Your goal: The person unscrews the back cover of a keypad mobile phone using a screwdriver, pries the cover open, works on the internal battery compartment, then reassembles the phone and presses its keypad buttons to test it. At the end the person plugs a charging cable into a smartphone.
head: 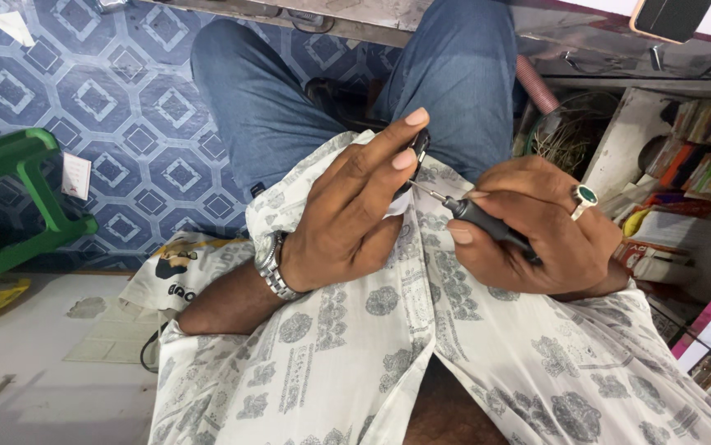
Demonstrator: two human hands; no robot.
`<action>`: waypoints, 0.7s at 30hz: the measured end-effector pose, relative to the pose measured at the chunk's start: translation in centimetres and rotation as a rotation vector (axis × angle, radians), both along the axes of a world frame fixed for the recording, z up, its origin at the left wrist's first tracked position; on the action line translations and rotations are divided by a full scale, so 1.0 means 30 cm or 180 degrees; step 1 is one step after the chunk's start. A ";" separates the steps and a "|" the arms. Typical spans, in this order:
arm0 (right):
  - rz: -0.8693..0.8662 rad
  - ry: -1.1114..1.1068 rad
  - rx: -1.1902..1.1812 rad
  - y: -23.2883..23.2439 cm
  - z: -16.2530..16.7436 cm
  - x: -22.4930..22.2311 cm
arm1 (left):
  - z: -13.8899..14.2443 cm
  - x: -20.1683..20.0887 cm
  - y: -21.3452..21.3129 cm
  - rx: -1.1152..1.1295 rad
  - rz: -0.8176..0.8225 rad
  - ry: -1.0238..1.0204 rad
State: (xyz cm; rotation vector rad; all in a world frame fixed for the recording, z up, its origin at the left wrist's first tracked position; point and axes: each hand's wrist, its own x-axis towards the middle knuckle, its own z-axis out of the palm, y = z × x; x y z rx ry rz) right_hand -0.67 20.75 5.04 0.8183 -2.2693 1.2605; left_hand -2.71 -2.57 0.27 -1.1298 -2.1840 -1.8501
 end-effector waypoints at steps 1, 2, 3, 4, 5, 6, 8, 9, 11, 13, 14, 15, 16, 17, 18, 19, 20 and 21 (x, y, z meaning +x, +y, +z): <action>0.0029 -0.0036 0.0008 0.000 0.003 0.002 | 0.000 0.000 0.000 -0.0002 -0.0003 -0.0003; -0.0031 -0.0014 0.0015 0.000 0.003 0.004 | 0.001 0.000 0.000 -0.0005 -0.0006 -0.0005; -0.0090 0.0007 0.0022 -0.001 0.005 0.007 | 0.000 -0.001 0.001 -0.0006 -0.0008 -0.0006; -0.0149 0.0029 0.0028 -0.004 0.003 0.008 | 0.001 0.000 0.001 -0.0008 -0.0005 -0.0006; -0.0128 -0.0013 0.0052 -0.004 0.005 0.009 | 0.001 0.000 0.001 -0.0011 -0.0002 -0.0005; -0.0108 -0.0051 0.0073 -0.004 0.006 0.009 | 0.001 0.000 0.001 -0.0017 0.0006 0.0003; -0.0084 -0.0084 0.0101 -0.004 0.009 0.005 | 0.001 0.001 0.002 -0.0017 0.0020 0.0000; -0.0081 -0.0080 0.0106 -0.007 0.009 0.001 | 0.001 0.002 0.004 -0.0011 0.0026 -0.0011; -0.0117 -0.0044 0.0074 -0.012 0.017 -0.003 | 0.000 0.000 0.004 -0.0021 0.0037 -0.0014; -0.0193 0.0017 0.0002 -0.025 0.025 -0.002 | -0.004 -0.007 0.005 -0.0023 0.0054 -0.0017; -0.0260 -0.0101 0.0122 -0.032 0.027 0.000 | -0.005 -0.009 0.006 -0.0010 0.0067 -0.0027; -0.0323 -0.0220 0.0241 -0.039 0.035 0.008 | -0.006 -0.011 0.007 0.0026 0.0091 -0.0050; -0.0381 -0.0335 0.0357 -0.041 0.044 0.019 | -0.006 -0.013 0.004 0.0097 0.0091 -0.0132; -0.0498 0.0028 0.0201 -0.052 0.031 0.016 | -0.005 -0.015 0.001 0.0170 0.0092 -0.0213; -0.0609 0.0381 0.0032 -0.057 0.022 0.018 | -0.002 -0.015 -0.007 0.0277 0.0073 -0.0358; -0.0716 0.0725 -0.0145 -0.056 0.016 0.022 | 0.001 -0.016 -0.016 0.0376 0.0048 -0.0488; -0.0678 0.0516 -0.0077 -0.053 0.006 0.025 | 0.004 -0.016 -0.024 0.0477 0.0026 -0.0616; -0.0643 0.0314 -0.0004 -0.037 0.009 0.034 | 0.004 -0.023 -0.033 0.0573 -0.0015 -0.0717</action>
